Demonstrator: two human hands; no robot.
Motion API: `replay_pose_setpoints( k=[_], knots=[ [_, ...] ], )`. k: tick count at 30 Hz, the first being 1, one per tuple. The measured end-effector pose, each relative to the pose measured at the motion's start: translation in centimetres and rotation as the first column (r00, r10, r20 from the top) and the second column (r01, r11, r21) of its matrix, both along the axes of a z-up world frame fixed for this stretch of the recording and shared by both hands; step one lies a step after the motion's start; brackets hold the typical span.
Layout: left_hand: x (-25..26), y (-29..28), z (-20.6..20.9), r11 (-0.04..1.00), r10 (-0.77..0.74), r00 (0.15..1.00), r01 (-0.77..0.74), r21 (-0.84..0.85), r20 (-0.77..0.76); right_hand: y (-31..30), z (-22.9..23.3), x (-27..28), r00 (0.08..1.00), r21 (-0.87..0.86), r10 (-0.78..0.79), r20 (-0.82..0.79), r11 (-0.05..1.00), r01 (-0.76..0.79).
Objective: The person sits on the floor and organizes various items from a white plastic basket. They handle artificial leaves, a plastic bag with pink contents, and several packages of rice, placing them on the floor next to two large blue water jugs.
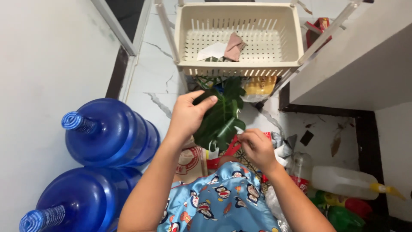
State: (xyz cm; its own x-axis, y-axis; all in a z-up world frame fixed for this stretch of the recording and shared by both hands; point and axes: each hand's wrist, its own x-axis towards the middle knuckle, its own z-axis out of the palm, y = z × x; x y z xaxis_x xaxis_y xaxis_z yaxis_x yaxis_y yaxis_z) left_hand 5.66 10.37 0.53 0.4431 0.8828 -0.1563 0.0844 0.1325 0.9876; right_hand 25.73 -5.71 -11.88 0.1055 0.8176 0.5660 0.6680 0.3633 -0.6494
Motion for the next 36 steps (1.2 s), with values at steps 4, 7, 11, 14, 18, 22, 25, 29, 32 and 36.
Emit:
replay_pose_setpoints(
  k=[4,7,11,14,18,22,25,29,32,36],
  knots=[
    [1.6,0.7,1.1,0.996,0.003,0.999,0.001,0.095,-0.041,0.4,-0.6,1.7,1.0,-0.339,0.0,-0.01,0.941,-0.004],
    [2.6,0.1,2.1,0.993,-0.022,0.998,0.028,0.112,-0.052,1.4,0.8,1.8,0.858,-0.315,-0.273,-0.434,0.939,0.139],
    [3.7,-1.4,3.1,0.932,-0.014,0.989,0.066,0.358,-0.146,4.6,3.4,1.1,0.44,-0.345,-0.273,-0.856,0.934,-0.092],
    [4.4,-2.1,3.3,0.954,-0.043,0.989,0.083,0.287,-0.143,6.1,2.3,0.4,0.469,-0.321,-0.224,-0.854,0.937,-0.139],
    [4.3,-1.8,1.3,0.973,-0.116,0.993,0.113,0.201,-0.001,6.5,1.9,-0.7,0.113,-0.049,-0.03,-0.993,0.984,-0.173],
    [3.5,-1.7,0.8,0.989,-0.107,0.988,0.093,0.118,0.112,5.3,2.5,-1.0,0.178,0.015,0.041,-0.983,0.989,-0.15],
    [2.8,-1.6,1.4,0.995,-0.054,0.993,0.045,0.086,0.109,4.3,1.5,-0.7,0.24,0.039,0.082,-0.967,0.983,-0.18],
    [1.9,-1.2,1.6,0.997,0.001,0.995,-0.009,0.077,0.103,2.4,-2.6,1.0,0.656,-0.146,-0.115,-0.746,0.989,0.008],
    [1.3,-0.8,1.8,0.989,0.026,0.998,-0.034,0.143,0.056,2.2,-4.7,3.5,0.944,-0.18,-0.309,-0.114,0.941,0.286],
    [1.8,-1.3,1.4,0.981,0.043,0.998,-0.034,0.193,-0.044,3.4,4.1,1.3,0.763,-0.278,-0.52,-0.385,0.853,0.441]
  ],
)
